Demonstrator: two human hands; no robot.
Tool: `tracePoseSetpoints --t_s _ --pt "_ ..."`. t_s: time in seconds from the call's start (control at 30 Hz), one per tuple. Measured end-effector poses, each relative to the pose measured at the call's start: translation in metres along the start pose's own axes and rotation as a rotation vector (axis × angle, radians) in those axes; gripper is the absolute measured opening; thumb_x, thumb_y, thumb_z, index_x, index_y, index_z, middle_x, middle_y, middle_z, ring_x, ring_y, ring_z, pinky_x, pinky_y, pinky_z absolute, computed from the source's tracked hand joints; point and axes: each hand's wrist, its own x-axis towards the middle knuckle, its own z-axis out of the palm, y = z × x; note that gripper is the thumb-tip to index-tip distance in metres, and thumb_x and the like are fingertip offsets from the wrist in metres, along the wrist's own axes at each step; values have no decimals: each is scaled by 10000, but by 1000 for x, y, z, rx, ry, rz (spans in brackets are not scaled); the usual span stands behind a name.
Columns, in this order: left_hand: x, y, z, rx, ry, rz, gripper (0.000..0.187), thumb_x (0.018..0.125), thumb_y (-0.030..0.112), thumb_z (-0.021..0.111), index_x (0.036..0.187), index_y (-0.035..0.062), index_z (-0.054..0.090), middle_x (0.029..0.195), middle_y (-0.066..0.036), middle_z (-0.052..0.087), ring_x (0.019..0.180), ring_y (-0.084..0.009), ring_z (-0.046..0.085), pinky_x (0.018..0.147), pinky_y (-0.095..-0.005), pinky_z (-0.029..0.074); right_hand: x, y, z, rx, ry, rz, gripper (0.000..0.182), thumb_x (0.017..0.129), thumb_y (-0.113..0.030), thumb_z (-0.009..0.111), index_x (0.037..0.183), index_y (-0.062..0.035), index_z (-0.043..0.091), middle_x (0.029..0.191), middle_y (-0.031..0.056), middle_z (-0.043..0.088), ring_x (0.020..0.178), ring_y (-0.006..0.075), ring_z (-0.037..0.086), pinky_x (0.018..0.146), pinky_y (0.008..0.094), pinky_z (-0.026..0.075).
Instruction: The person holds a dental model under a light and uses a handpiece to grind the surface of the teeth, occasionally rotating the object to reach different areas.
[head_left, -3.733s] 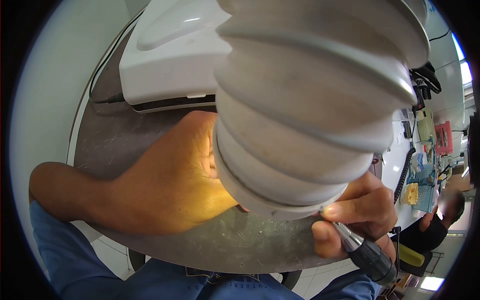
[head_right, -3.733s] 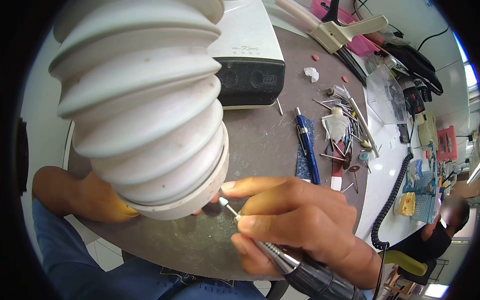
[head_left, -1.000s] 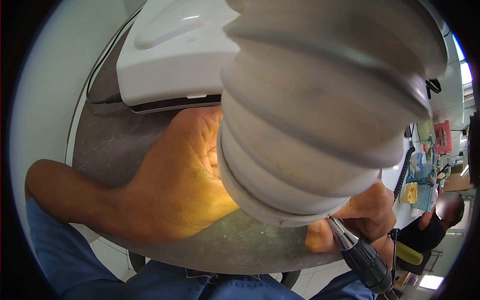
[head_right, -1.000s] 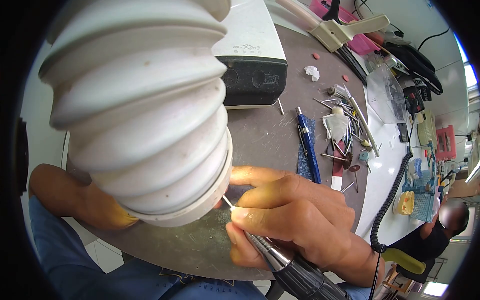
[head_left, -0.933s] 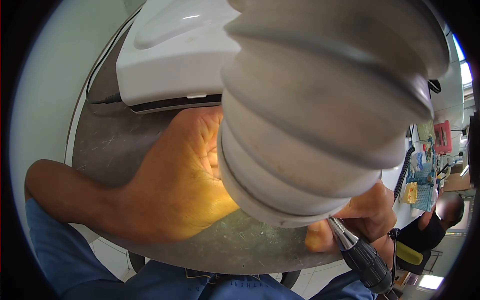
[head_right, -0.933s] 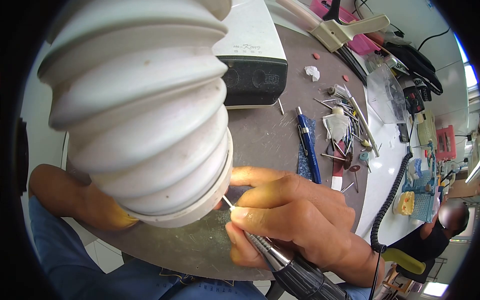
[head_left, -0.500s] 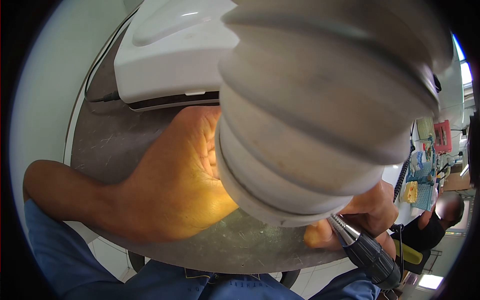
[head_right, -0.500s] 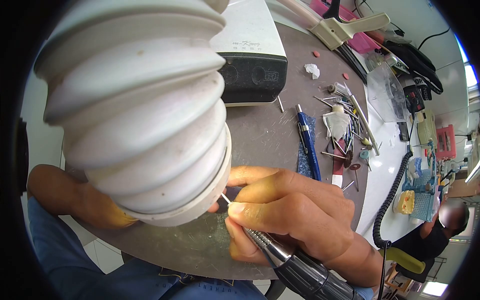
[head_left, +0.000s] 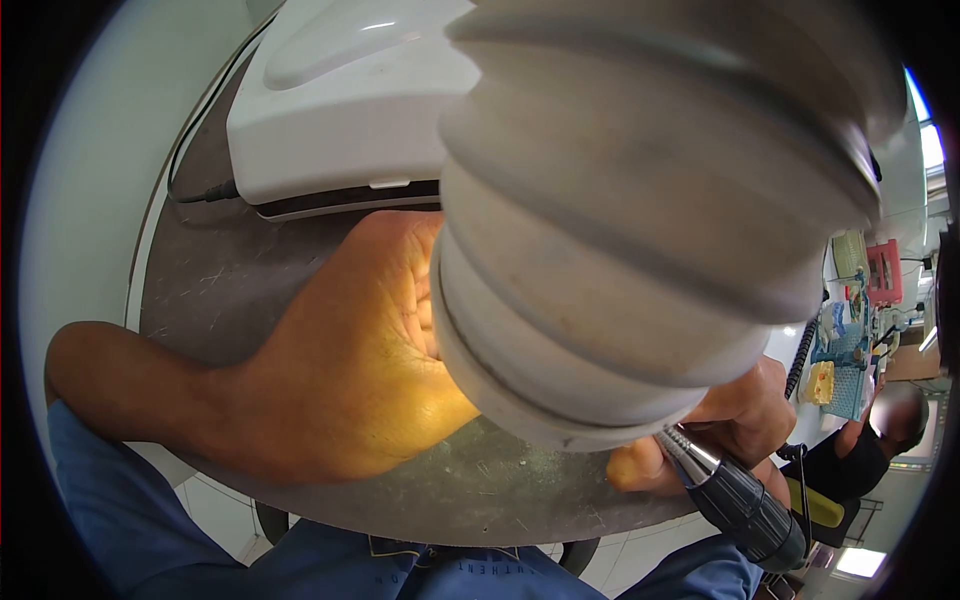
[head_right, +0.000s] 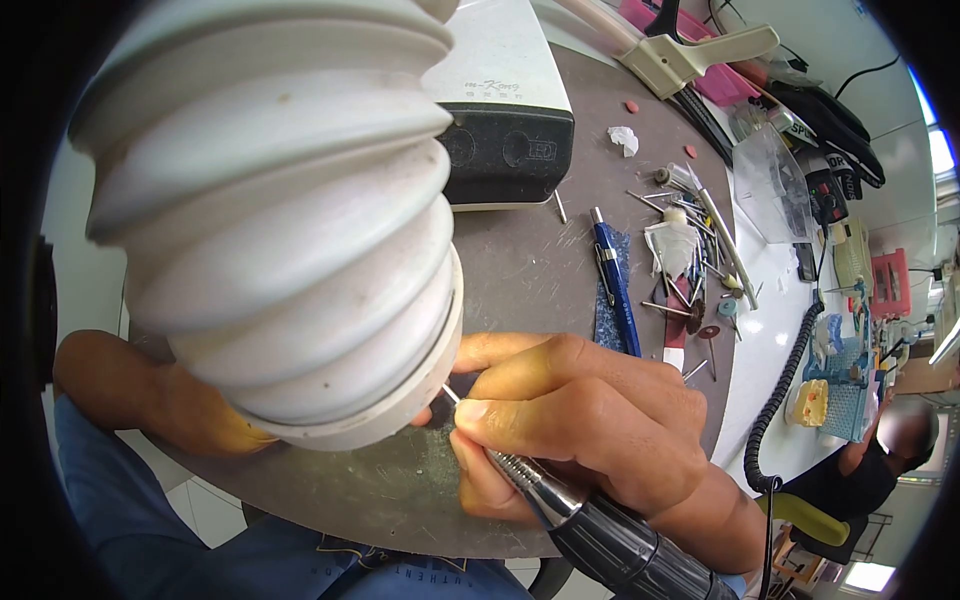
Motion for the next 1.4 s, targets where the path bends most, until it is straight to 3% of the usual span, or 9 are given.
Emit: tracePoseSetpoints --t_s 0.17,0.4,0.47,0.57,0.7,0.87,1.07,1.2,1.4 --pt "0 -2 -8 314 -29 281 312 770 14 700 1054 -40 584 957 -110 681 891 -154 635 812 -296 487 0 4 2 -2 29 -53 282 660 77 769 862 -30 605 814 129 674 799 257 718 602 261 569" --pt "-4 0 -2 597 23 260 301 770 17 701 1046 -33 591 951 -111 680 882 -152 634 803 -294 486 -5 2 4 -31 81 -22 278 655 74 775 851 -28 606 790 119 668 786 255 719 569 243 558" --pt "6 -29 -3 14 -8 391 289 781 -7 688 1053 -30 591 981 -94 677 904 -136 631 808 -282 491 -5 2 3 -23 65 -29 280 654 73 776 852 -30 607 782 115 664 788 256 719 561 240 555" --pt "11 -41 2 -180 -20 316 306 792 -35 671 1084 -29 579 1025 -77 668 939 -128 628 831 -273 497 -2 5 1 -22 31 -66 284 652 70 779 855 -35 610 773 108 660 793 259 720 554 242 553" --pt "8 -36 -14 160 -138 448 338 792 -43 672 1112 -30 564 1044 -76 661 966 -136 629 853 -274 501 -3 4 3 -68 49 -80 288 650 63 786 864 -37 621 773 102 659 798 262 719 562 253 559" --pt "-2 -28 3 -275 9 55 351 789 -49 675 1120 -31 560 1065 -85 658 987 -140 626 868 -276 500 -6 4 3 -7 62 -52 291 648 54 794 874 -35 634 774 102 664 805 265 718 569 263 567" --pt "0 -23 -11 -45 -79 264 370 780 -39 692 1124 -27 559 1074 -88 658 1000 -139 625 873 -282 504 -1 1 1 -57 7 -56 289 649 46 793 879 -38 640 768 99 665 812 268 716 579 270 575" --pt "-2 -28 4 -309 56 78 360 783 -34 687 1121 -23 563 1065 -86 659 1000 -140 625 875 -284 504 0 0 0 -69 -18 -52 289 652 41 796 881 -39 639 769 99 665 812 265 715 577 269 574" --pt "-3 -9 -3 282 -20 240 327 798 -27 671 1109 -22 568 1060 -80 659 1003 -140 625 878 -288 507 -1 1 -2 -75 -34 -70 303 652 48 794 896 -36 636 773 100 667 816 260 715 576 271 572"
